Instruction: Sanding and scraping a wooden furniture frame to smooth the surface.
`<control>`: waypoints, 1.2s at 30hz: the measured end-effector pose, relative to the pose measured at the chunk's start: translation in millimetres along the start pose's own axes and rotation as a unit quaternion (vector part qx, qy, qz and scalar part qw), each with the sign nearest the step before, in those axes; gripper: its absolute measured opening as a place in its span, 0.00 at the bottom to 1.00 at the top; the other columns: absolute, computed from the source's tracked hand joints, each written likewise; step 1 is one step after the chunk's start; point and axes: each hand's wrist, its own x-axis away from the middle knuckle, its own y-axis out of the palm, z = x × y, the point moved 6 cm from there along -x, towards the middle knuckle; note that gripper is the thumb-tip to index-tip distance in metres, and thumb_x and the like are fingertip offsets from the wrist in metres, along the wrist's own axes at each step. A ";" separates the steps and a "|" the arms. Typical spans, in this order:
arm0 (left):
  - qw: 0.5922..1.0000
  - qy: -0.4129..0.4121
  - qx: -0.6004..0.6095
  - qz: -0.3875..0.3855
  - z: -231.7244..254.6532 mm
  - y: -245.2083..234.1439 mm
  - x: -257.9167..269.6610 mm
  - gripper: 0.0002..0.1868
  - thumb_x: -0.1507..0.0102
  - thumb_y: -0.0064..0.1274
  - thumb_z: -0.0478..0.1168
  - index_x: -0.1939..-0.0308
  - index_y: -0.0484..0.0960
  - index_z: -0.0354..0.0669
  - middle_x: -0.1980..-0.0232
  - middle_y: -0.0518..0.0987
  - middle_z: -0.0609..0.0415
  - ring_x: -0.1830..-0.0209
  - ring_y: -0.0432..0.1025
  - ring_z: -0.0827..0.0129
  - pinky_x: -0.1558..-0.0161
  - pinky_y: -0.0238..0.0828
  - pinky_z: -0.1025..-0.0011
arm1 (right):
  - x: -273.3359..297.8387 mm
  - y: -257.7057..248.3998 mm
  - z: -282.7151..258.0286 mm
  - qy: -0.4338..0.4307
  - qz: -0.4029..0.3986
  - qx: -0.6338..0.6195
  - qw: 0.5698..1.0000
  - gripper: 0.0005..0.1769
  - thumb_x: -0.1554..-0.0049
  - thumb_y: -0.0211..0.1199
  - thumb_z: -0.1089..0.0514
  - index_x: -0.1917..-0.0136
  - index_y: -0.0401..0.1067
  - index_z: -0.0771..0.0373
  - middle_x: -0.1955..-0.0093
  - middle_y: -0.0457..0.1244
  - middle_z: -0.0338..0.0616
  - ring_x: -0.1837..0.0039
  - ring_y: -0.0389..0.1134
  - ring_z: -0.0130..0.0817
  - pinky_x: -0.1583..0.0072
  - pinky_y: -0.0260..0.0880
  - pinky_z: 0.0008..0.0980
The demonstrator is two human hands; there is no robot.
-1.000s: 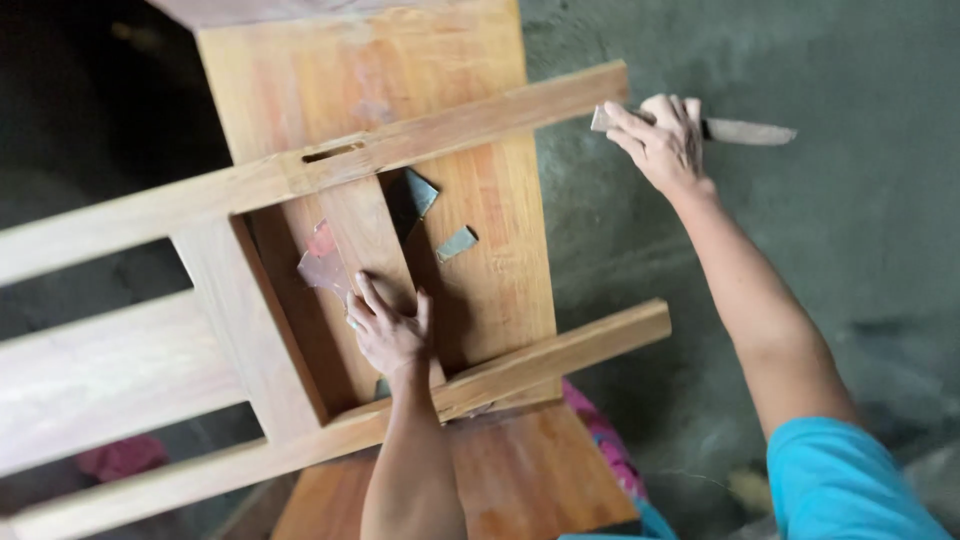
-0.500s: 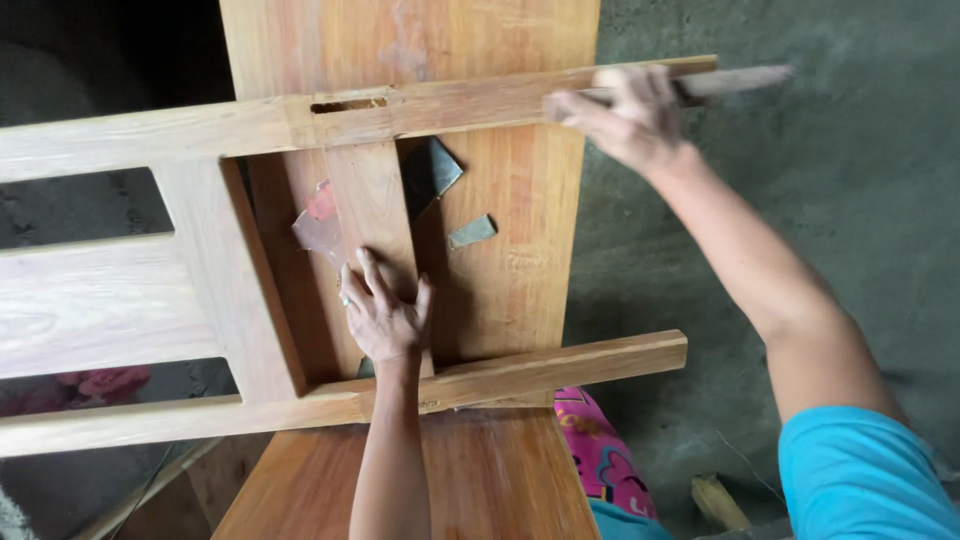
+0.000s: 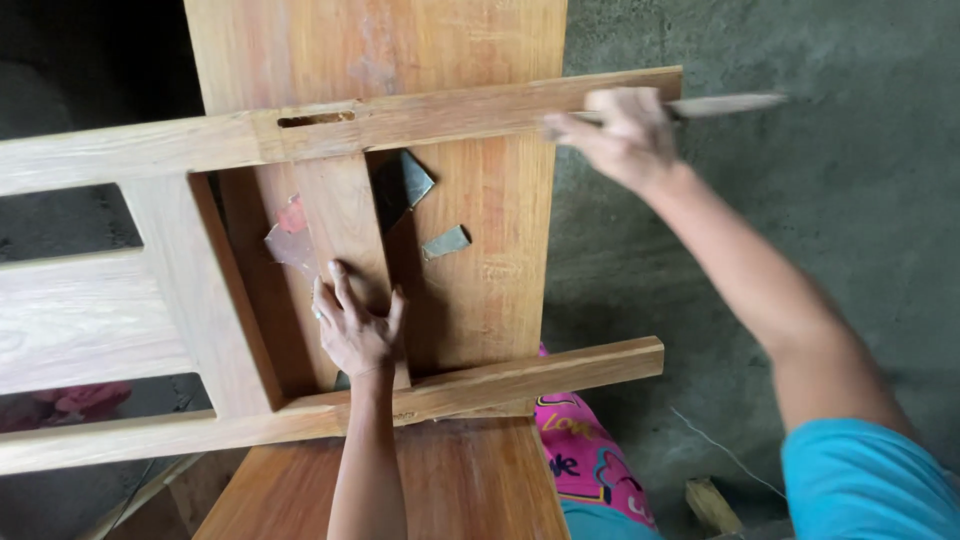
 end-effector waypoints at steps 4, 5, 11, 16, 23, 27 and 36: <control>1.000 -0.016 0.002 -0.018 1.9 2.1 -1.5 0.39 0.50 0.50 0.55 0.41 0.57 0.38 0.47 0.61 0.36 0.55 0.62 0.47 0.62 0.65 0.61 | 82.2 -39.2 48.3 0.063 -0.051 0.224 0.971 0.09 0.50 0.72 0.56 0.57 0.76 0.46 0.67 0.56 0.32 0.64 0.50 0.27 0.59 0.48 0.26; 1.000 -0.014 0.005 -0.019 2.7 2.2 -1.7 0.39 0.50 0.49 0.55 0.41 0.56 0.37 0.47 0.61 0.35 0.55 0.62 0.46 0.61 0.64 0.61 | 84.4 -41.6 49.1 0.050 -0.068 0.254 0.963 0.15 0.51 0.74 0.54 0.50 0.75 0.44 0.64 0.55 0.35 0.63 0.51 0.29 0.57 0.50 0.28; 0.999 -0.023 0.008 -0.021 -1.6 3.1 -1.2 0.39 0.49 0.48 0.56 0.41 0.57 0.39 0.46 0.61 0.36 0.55 0.62 0.45 0.62 0.65 0.60 | 36.4 35.3 18.8 -0.028 -0.025 0.235 0.971 0.23 0.50 0.73 0.47 0.43 0.67 0.38 0.67 0.52 0.30 0.64 0.50 0.27 0.59 0.47 0.28; 0.999 -0.024 0.028 0.001 1.1 -4.7 -3.7 0.38 0.49 0.48 0.56 0.42 0.57 0.40 0.47 0.61 0.36 0.57 0.63 0.44 0.65 0.66 0.59 | -7.4 69.6 -15.7 -0.014 -0.048 0.208 0.977 0.27 0.50 0.69 0.47 0.40 0.62 0.36 0.67 0.51 0.28 0.62 0.49 0.26 0.58 0.47 0.26; 1.000 -0.014 -0.016 0.022 -0.3 -2.2 -2.6 0.39 0.53 0.47 0.57 0.42 0.59 0.42 0.50 0.63 0.39 0.59 0.66 0.48 0.66 0.68 0.64 | -49.2 110.3 -53.6 -0.043 -0.011 0.140 0.989 0.15 0.50 0.60 0.50 0.48 0.66 0.41 0.65 0.52 0.34 0.63 0.53 0.30 0.59 0.53 0.29; 0.998 -0.026 -0.042 0.032 -0.5 -6.0 -2.5 0.40 0.55 0.47 0.59 0.44 0.62 0.44 0.52 0.66 0.42 0.64 0.70 0.50 0.69 0.71 0.64 | -59.7 118.9 -76.9 -0.101 0.037 0.167 0.980 0.10 0.49 0.54 0.48 0.52 0.67 0.45 0.65 0.50 0.38 0.64 0.54 0.34 0.62 0.54 0.32; 0.998 -0.030 -0.053 0.034 -5.3 -1.1 -1.7 0.40 0.56 0.46 0.62 0.44 0.63 0.47 0.52 0.66 0.45 0.62 0.70 0.50 0.66 0.71 0.65 | 61.8 52.5 35.2 -0.043 0.000 0.208 0.977 0.14 0.52 0.63 0.49 0.50 0.71 0.37 0.63 0.52 0.37 0.64 0.56 0.34 0.63 0.56 0.32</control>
